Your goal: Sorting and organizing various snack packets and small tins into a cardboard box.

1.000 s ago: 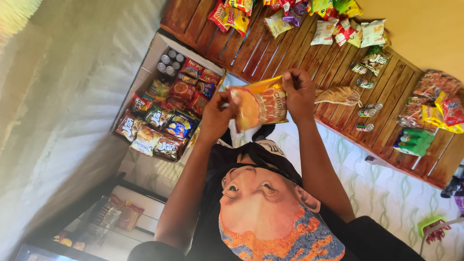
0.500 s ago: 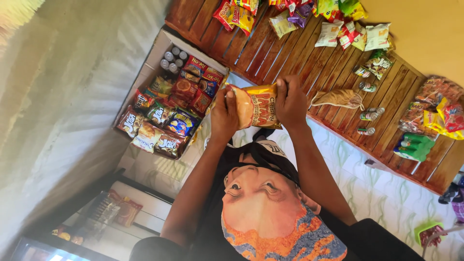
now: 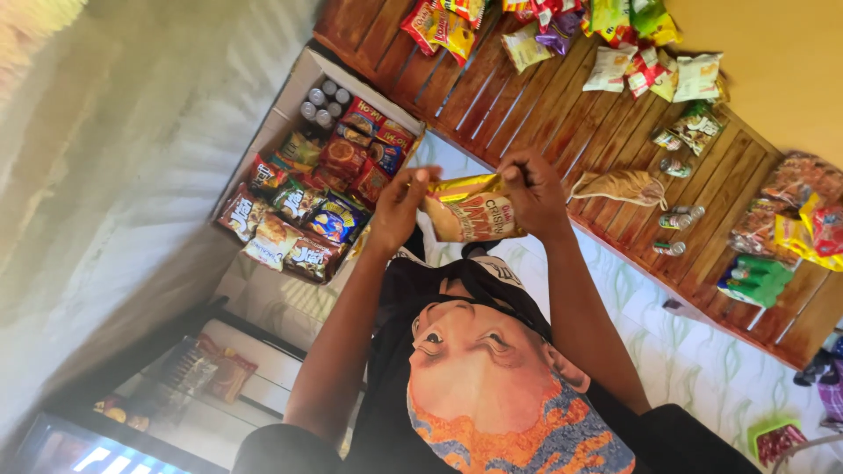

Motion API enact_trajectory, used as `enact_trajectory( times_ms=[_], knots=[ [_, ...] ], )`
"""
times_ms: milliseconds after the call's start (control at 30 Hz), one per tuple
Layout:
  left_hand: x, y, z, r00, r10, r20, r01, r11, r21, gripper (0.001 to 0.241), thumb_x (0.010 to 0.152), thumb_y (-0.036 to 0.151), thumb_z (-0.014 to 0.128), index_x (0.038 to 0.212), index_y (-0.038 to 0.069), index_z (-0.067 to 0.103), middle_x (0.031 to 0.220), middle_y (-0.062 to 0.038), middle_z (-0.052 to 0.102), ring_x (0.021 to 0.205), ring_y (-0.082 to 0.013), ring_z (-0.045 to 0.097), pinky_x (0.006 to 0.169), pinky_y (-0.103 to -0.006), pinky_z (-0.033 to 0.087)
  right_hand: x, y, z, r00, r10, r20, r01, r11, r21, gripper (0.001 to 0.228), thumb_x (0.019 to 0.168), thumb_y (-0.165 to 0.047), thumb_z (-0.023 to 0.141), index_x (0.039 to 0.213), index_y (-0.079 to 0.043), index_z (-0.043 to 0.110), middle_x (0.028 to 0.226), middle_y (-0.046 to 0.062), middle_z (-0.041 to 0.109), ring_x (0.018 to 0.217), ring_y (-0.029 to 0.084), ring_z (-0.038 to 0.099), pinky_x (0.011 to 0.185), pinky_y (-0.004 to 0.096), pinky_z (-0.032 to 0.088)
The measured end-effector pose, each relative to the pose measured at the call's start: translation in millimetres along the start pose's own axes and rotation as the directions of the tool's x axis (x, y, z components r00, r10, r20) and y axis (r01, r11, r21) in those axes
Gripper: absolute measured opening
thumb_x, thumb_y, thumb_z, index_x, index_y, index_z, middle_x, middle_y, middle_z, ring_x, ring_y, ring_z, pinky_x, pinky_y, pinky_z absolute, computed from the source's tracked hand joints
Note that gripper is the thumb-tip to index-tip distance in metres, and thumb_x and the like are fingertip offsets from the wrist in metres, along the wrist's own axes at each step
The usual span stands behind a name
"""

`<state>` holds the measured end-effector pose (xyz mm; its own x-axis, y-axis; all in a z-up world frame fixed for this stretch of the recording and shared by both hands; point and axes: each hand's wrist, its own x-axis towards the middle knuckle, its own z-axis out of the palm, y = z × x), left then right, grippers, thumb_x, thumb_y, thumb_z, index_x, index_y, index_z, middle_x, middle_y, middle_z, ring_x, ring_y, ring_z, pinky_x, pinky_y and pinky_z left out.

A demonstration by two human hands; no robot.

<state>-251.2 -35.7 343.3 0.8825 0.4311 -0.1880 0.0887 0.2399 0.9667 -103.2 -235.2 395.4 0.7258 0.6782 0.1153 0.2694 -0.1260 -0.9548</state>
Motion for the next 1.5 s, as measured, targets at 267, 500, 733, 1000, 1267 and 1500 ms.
enact_trajectory(
  times_ms=[267,500,733,1000,1267,1500],
  knots=[
    [1,-19,3,0.996,-0.034,-0.078,0.010,0.957,-0.291,0.034,0.101,0.032,0.067,0.108,-0.001,0.072,0.085,-0.003,0.072,0.070,-0.0086,0.062,0.062,-0.0253,0.053,-1,-2,-4,0.992,0.057,-0.116,-0.059,0.998,-0.016,0.023,0.111,-0.027,0.062,0.107,-0.005,0.060,0.098,-0.001,0.061,0.086,0.006,0.053,0.078,0.023,0.045],
    [-1,-17,3,0.989,-0.003,-0.145,-0.026,0.980,-0.196,0.030,0.101,0.027,0.070,0.111,-0.002,0.073,0.091,-0.002,0.073,0.077,-0.0063,0.061,0.068,-0.0225,0.051,9,-42,-2,0.980,0.145,0.138,-0.140,0.989,-0.045,0.023,0.100,-0.027,0.072,0.105,-0.005,0.066,0.096,0.000,0.063,0.085,0.007,0.059,0.073,0.024,0.049],
    [-4,-3,2,0.977,0.075,-0.199,-0.097,0.990,-0.105,0.029,0.102,0.026,0.069,0.111,-0.001,0.073,0.095,-0.005,0.078,0.083,-0.0047,0.065,0.074,-0.0218,0.055,9,-39,6,0.982,0.104,0.156,-0.068,0.972,-0.224,0.016,0.092,-0.019,0.080,0.100,-0.005,0.078,0.086,0.002,0.063,0.080,0.011,0.059,0.069,0.026,0.046],
    [-1,11,-3,0.983,0.021,-0.183,-0.054,0.982,-0.178,0.044,0.106,0.040,0.055,0.119,0.001,0.069,0.095,-0.002,0.078,0.070,-0.0053,0.054,0.064,-0.0213,0.045,12,-27,7,0.995,0.098,0.023,-0.095,0.990,-0.103,0.014,0.096,-0.017,0.078,0.098,-0.003,0.076,0.086,0.001,0.064,0.079,0.011,0.058,0.070,0.026,0.047],
    [-13,-7,6,0.990,-0.079,-0.116,0.097,0.984,0.152,0.060,0.108,0.052,0.045,0.104,-0.004,0.066,0.083,-0.001,0.064,0.080,-0.0090,0.055,0.072,-0.0292,0.049,5,-9,8,0.966,0.256,-0.047,-0.257,0.966,-0.017,0.034,0.101,-0.036,0.069,0.105,-0.002,0.070,0.092,0.000,0.068,0.084,0.007,0.060,0.075,0.025,0.049],
    [-9,0,7,0.947,-0.058,-0.316,0.080,0.995,0.059,0.059,0.108,0.051,0.044,0.098,-0.002,0.068,0.083,-0.003,0.067,0.079,-0.0078,0.054,0.073,-0.0291,0.050,-3,12,-1,0.731,0.579,0.360,-0.535,0.815,-0.223,0.066,0.099,-0.065,0.046,0.082,-0.004,0.064,0.070,0.005,0.065,0.061,0.013,0.063,0.058,0.030,0.053]
  ],
)
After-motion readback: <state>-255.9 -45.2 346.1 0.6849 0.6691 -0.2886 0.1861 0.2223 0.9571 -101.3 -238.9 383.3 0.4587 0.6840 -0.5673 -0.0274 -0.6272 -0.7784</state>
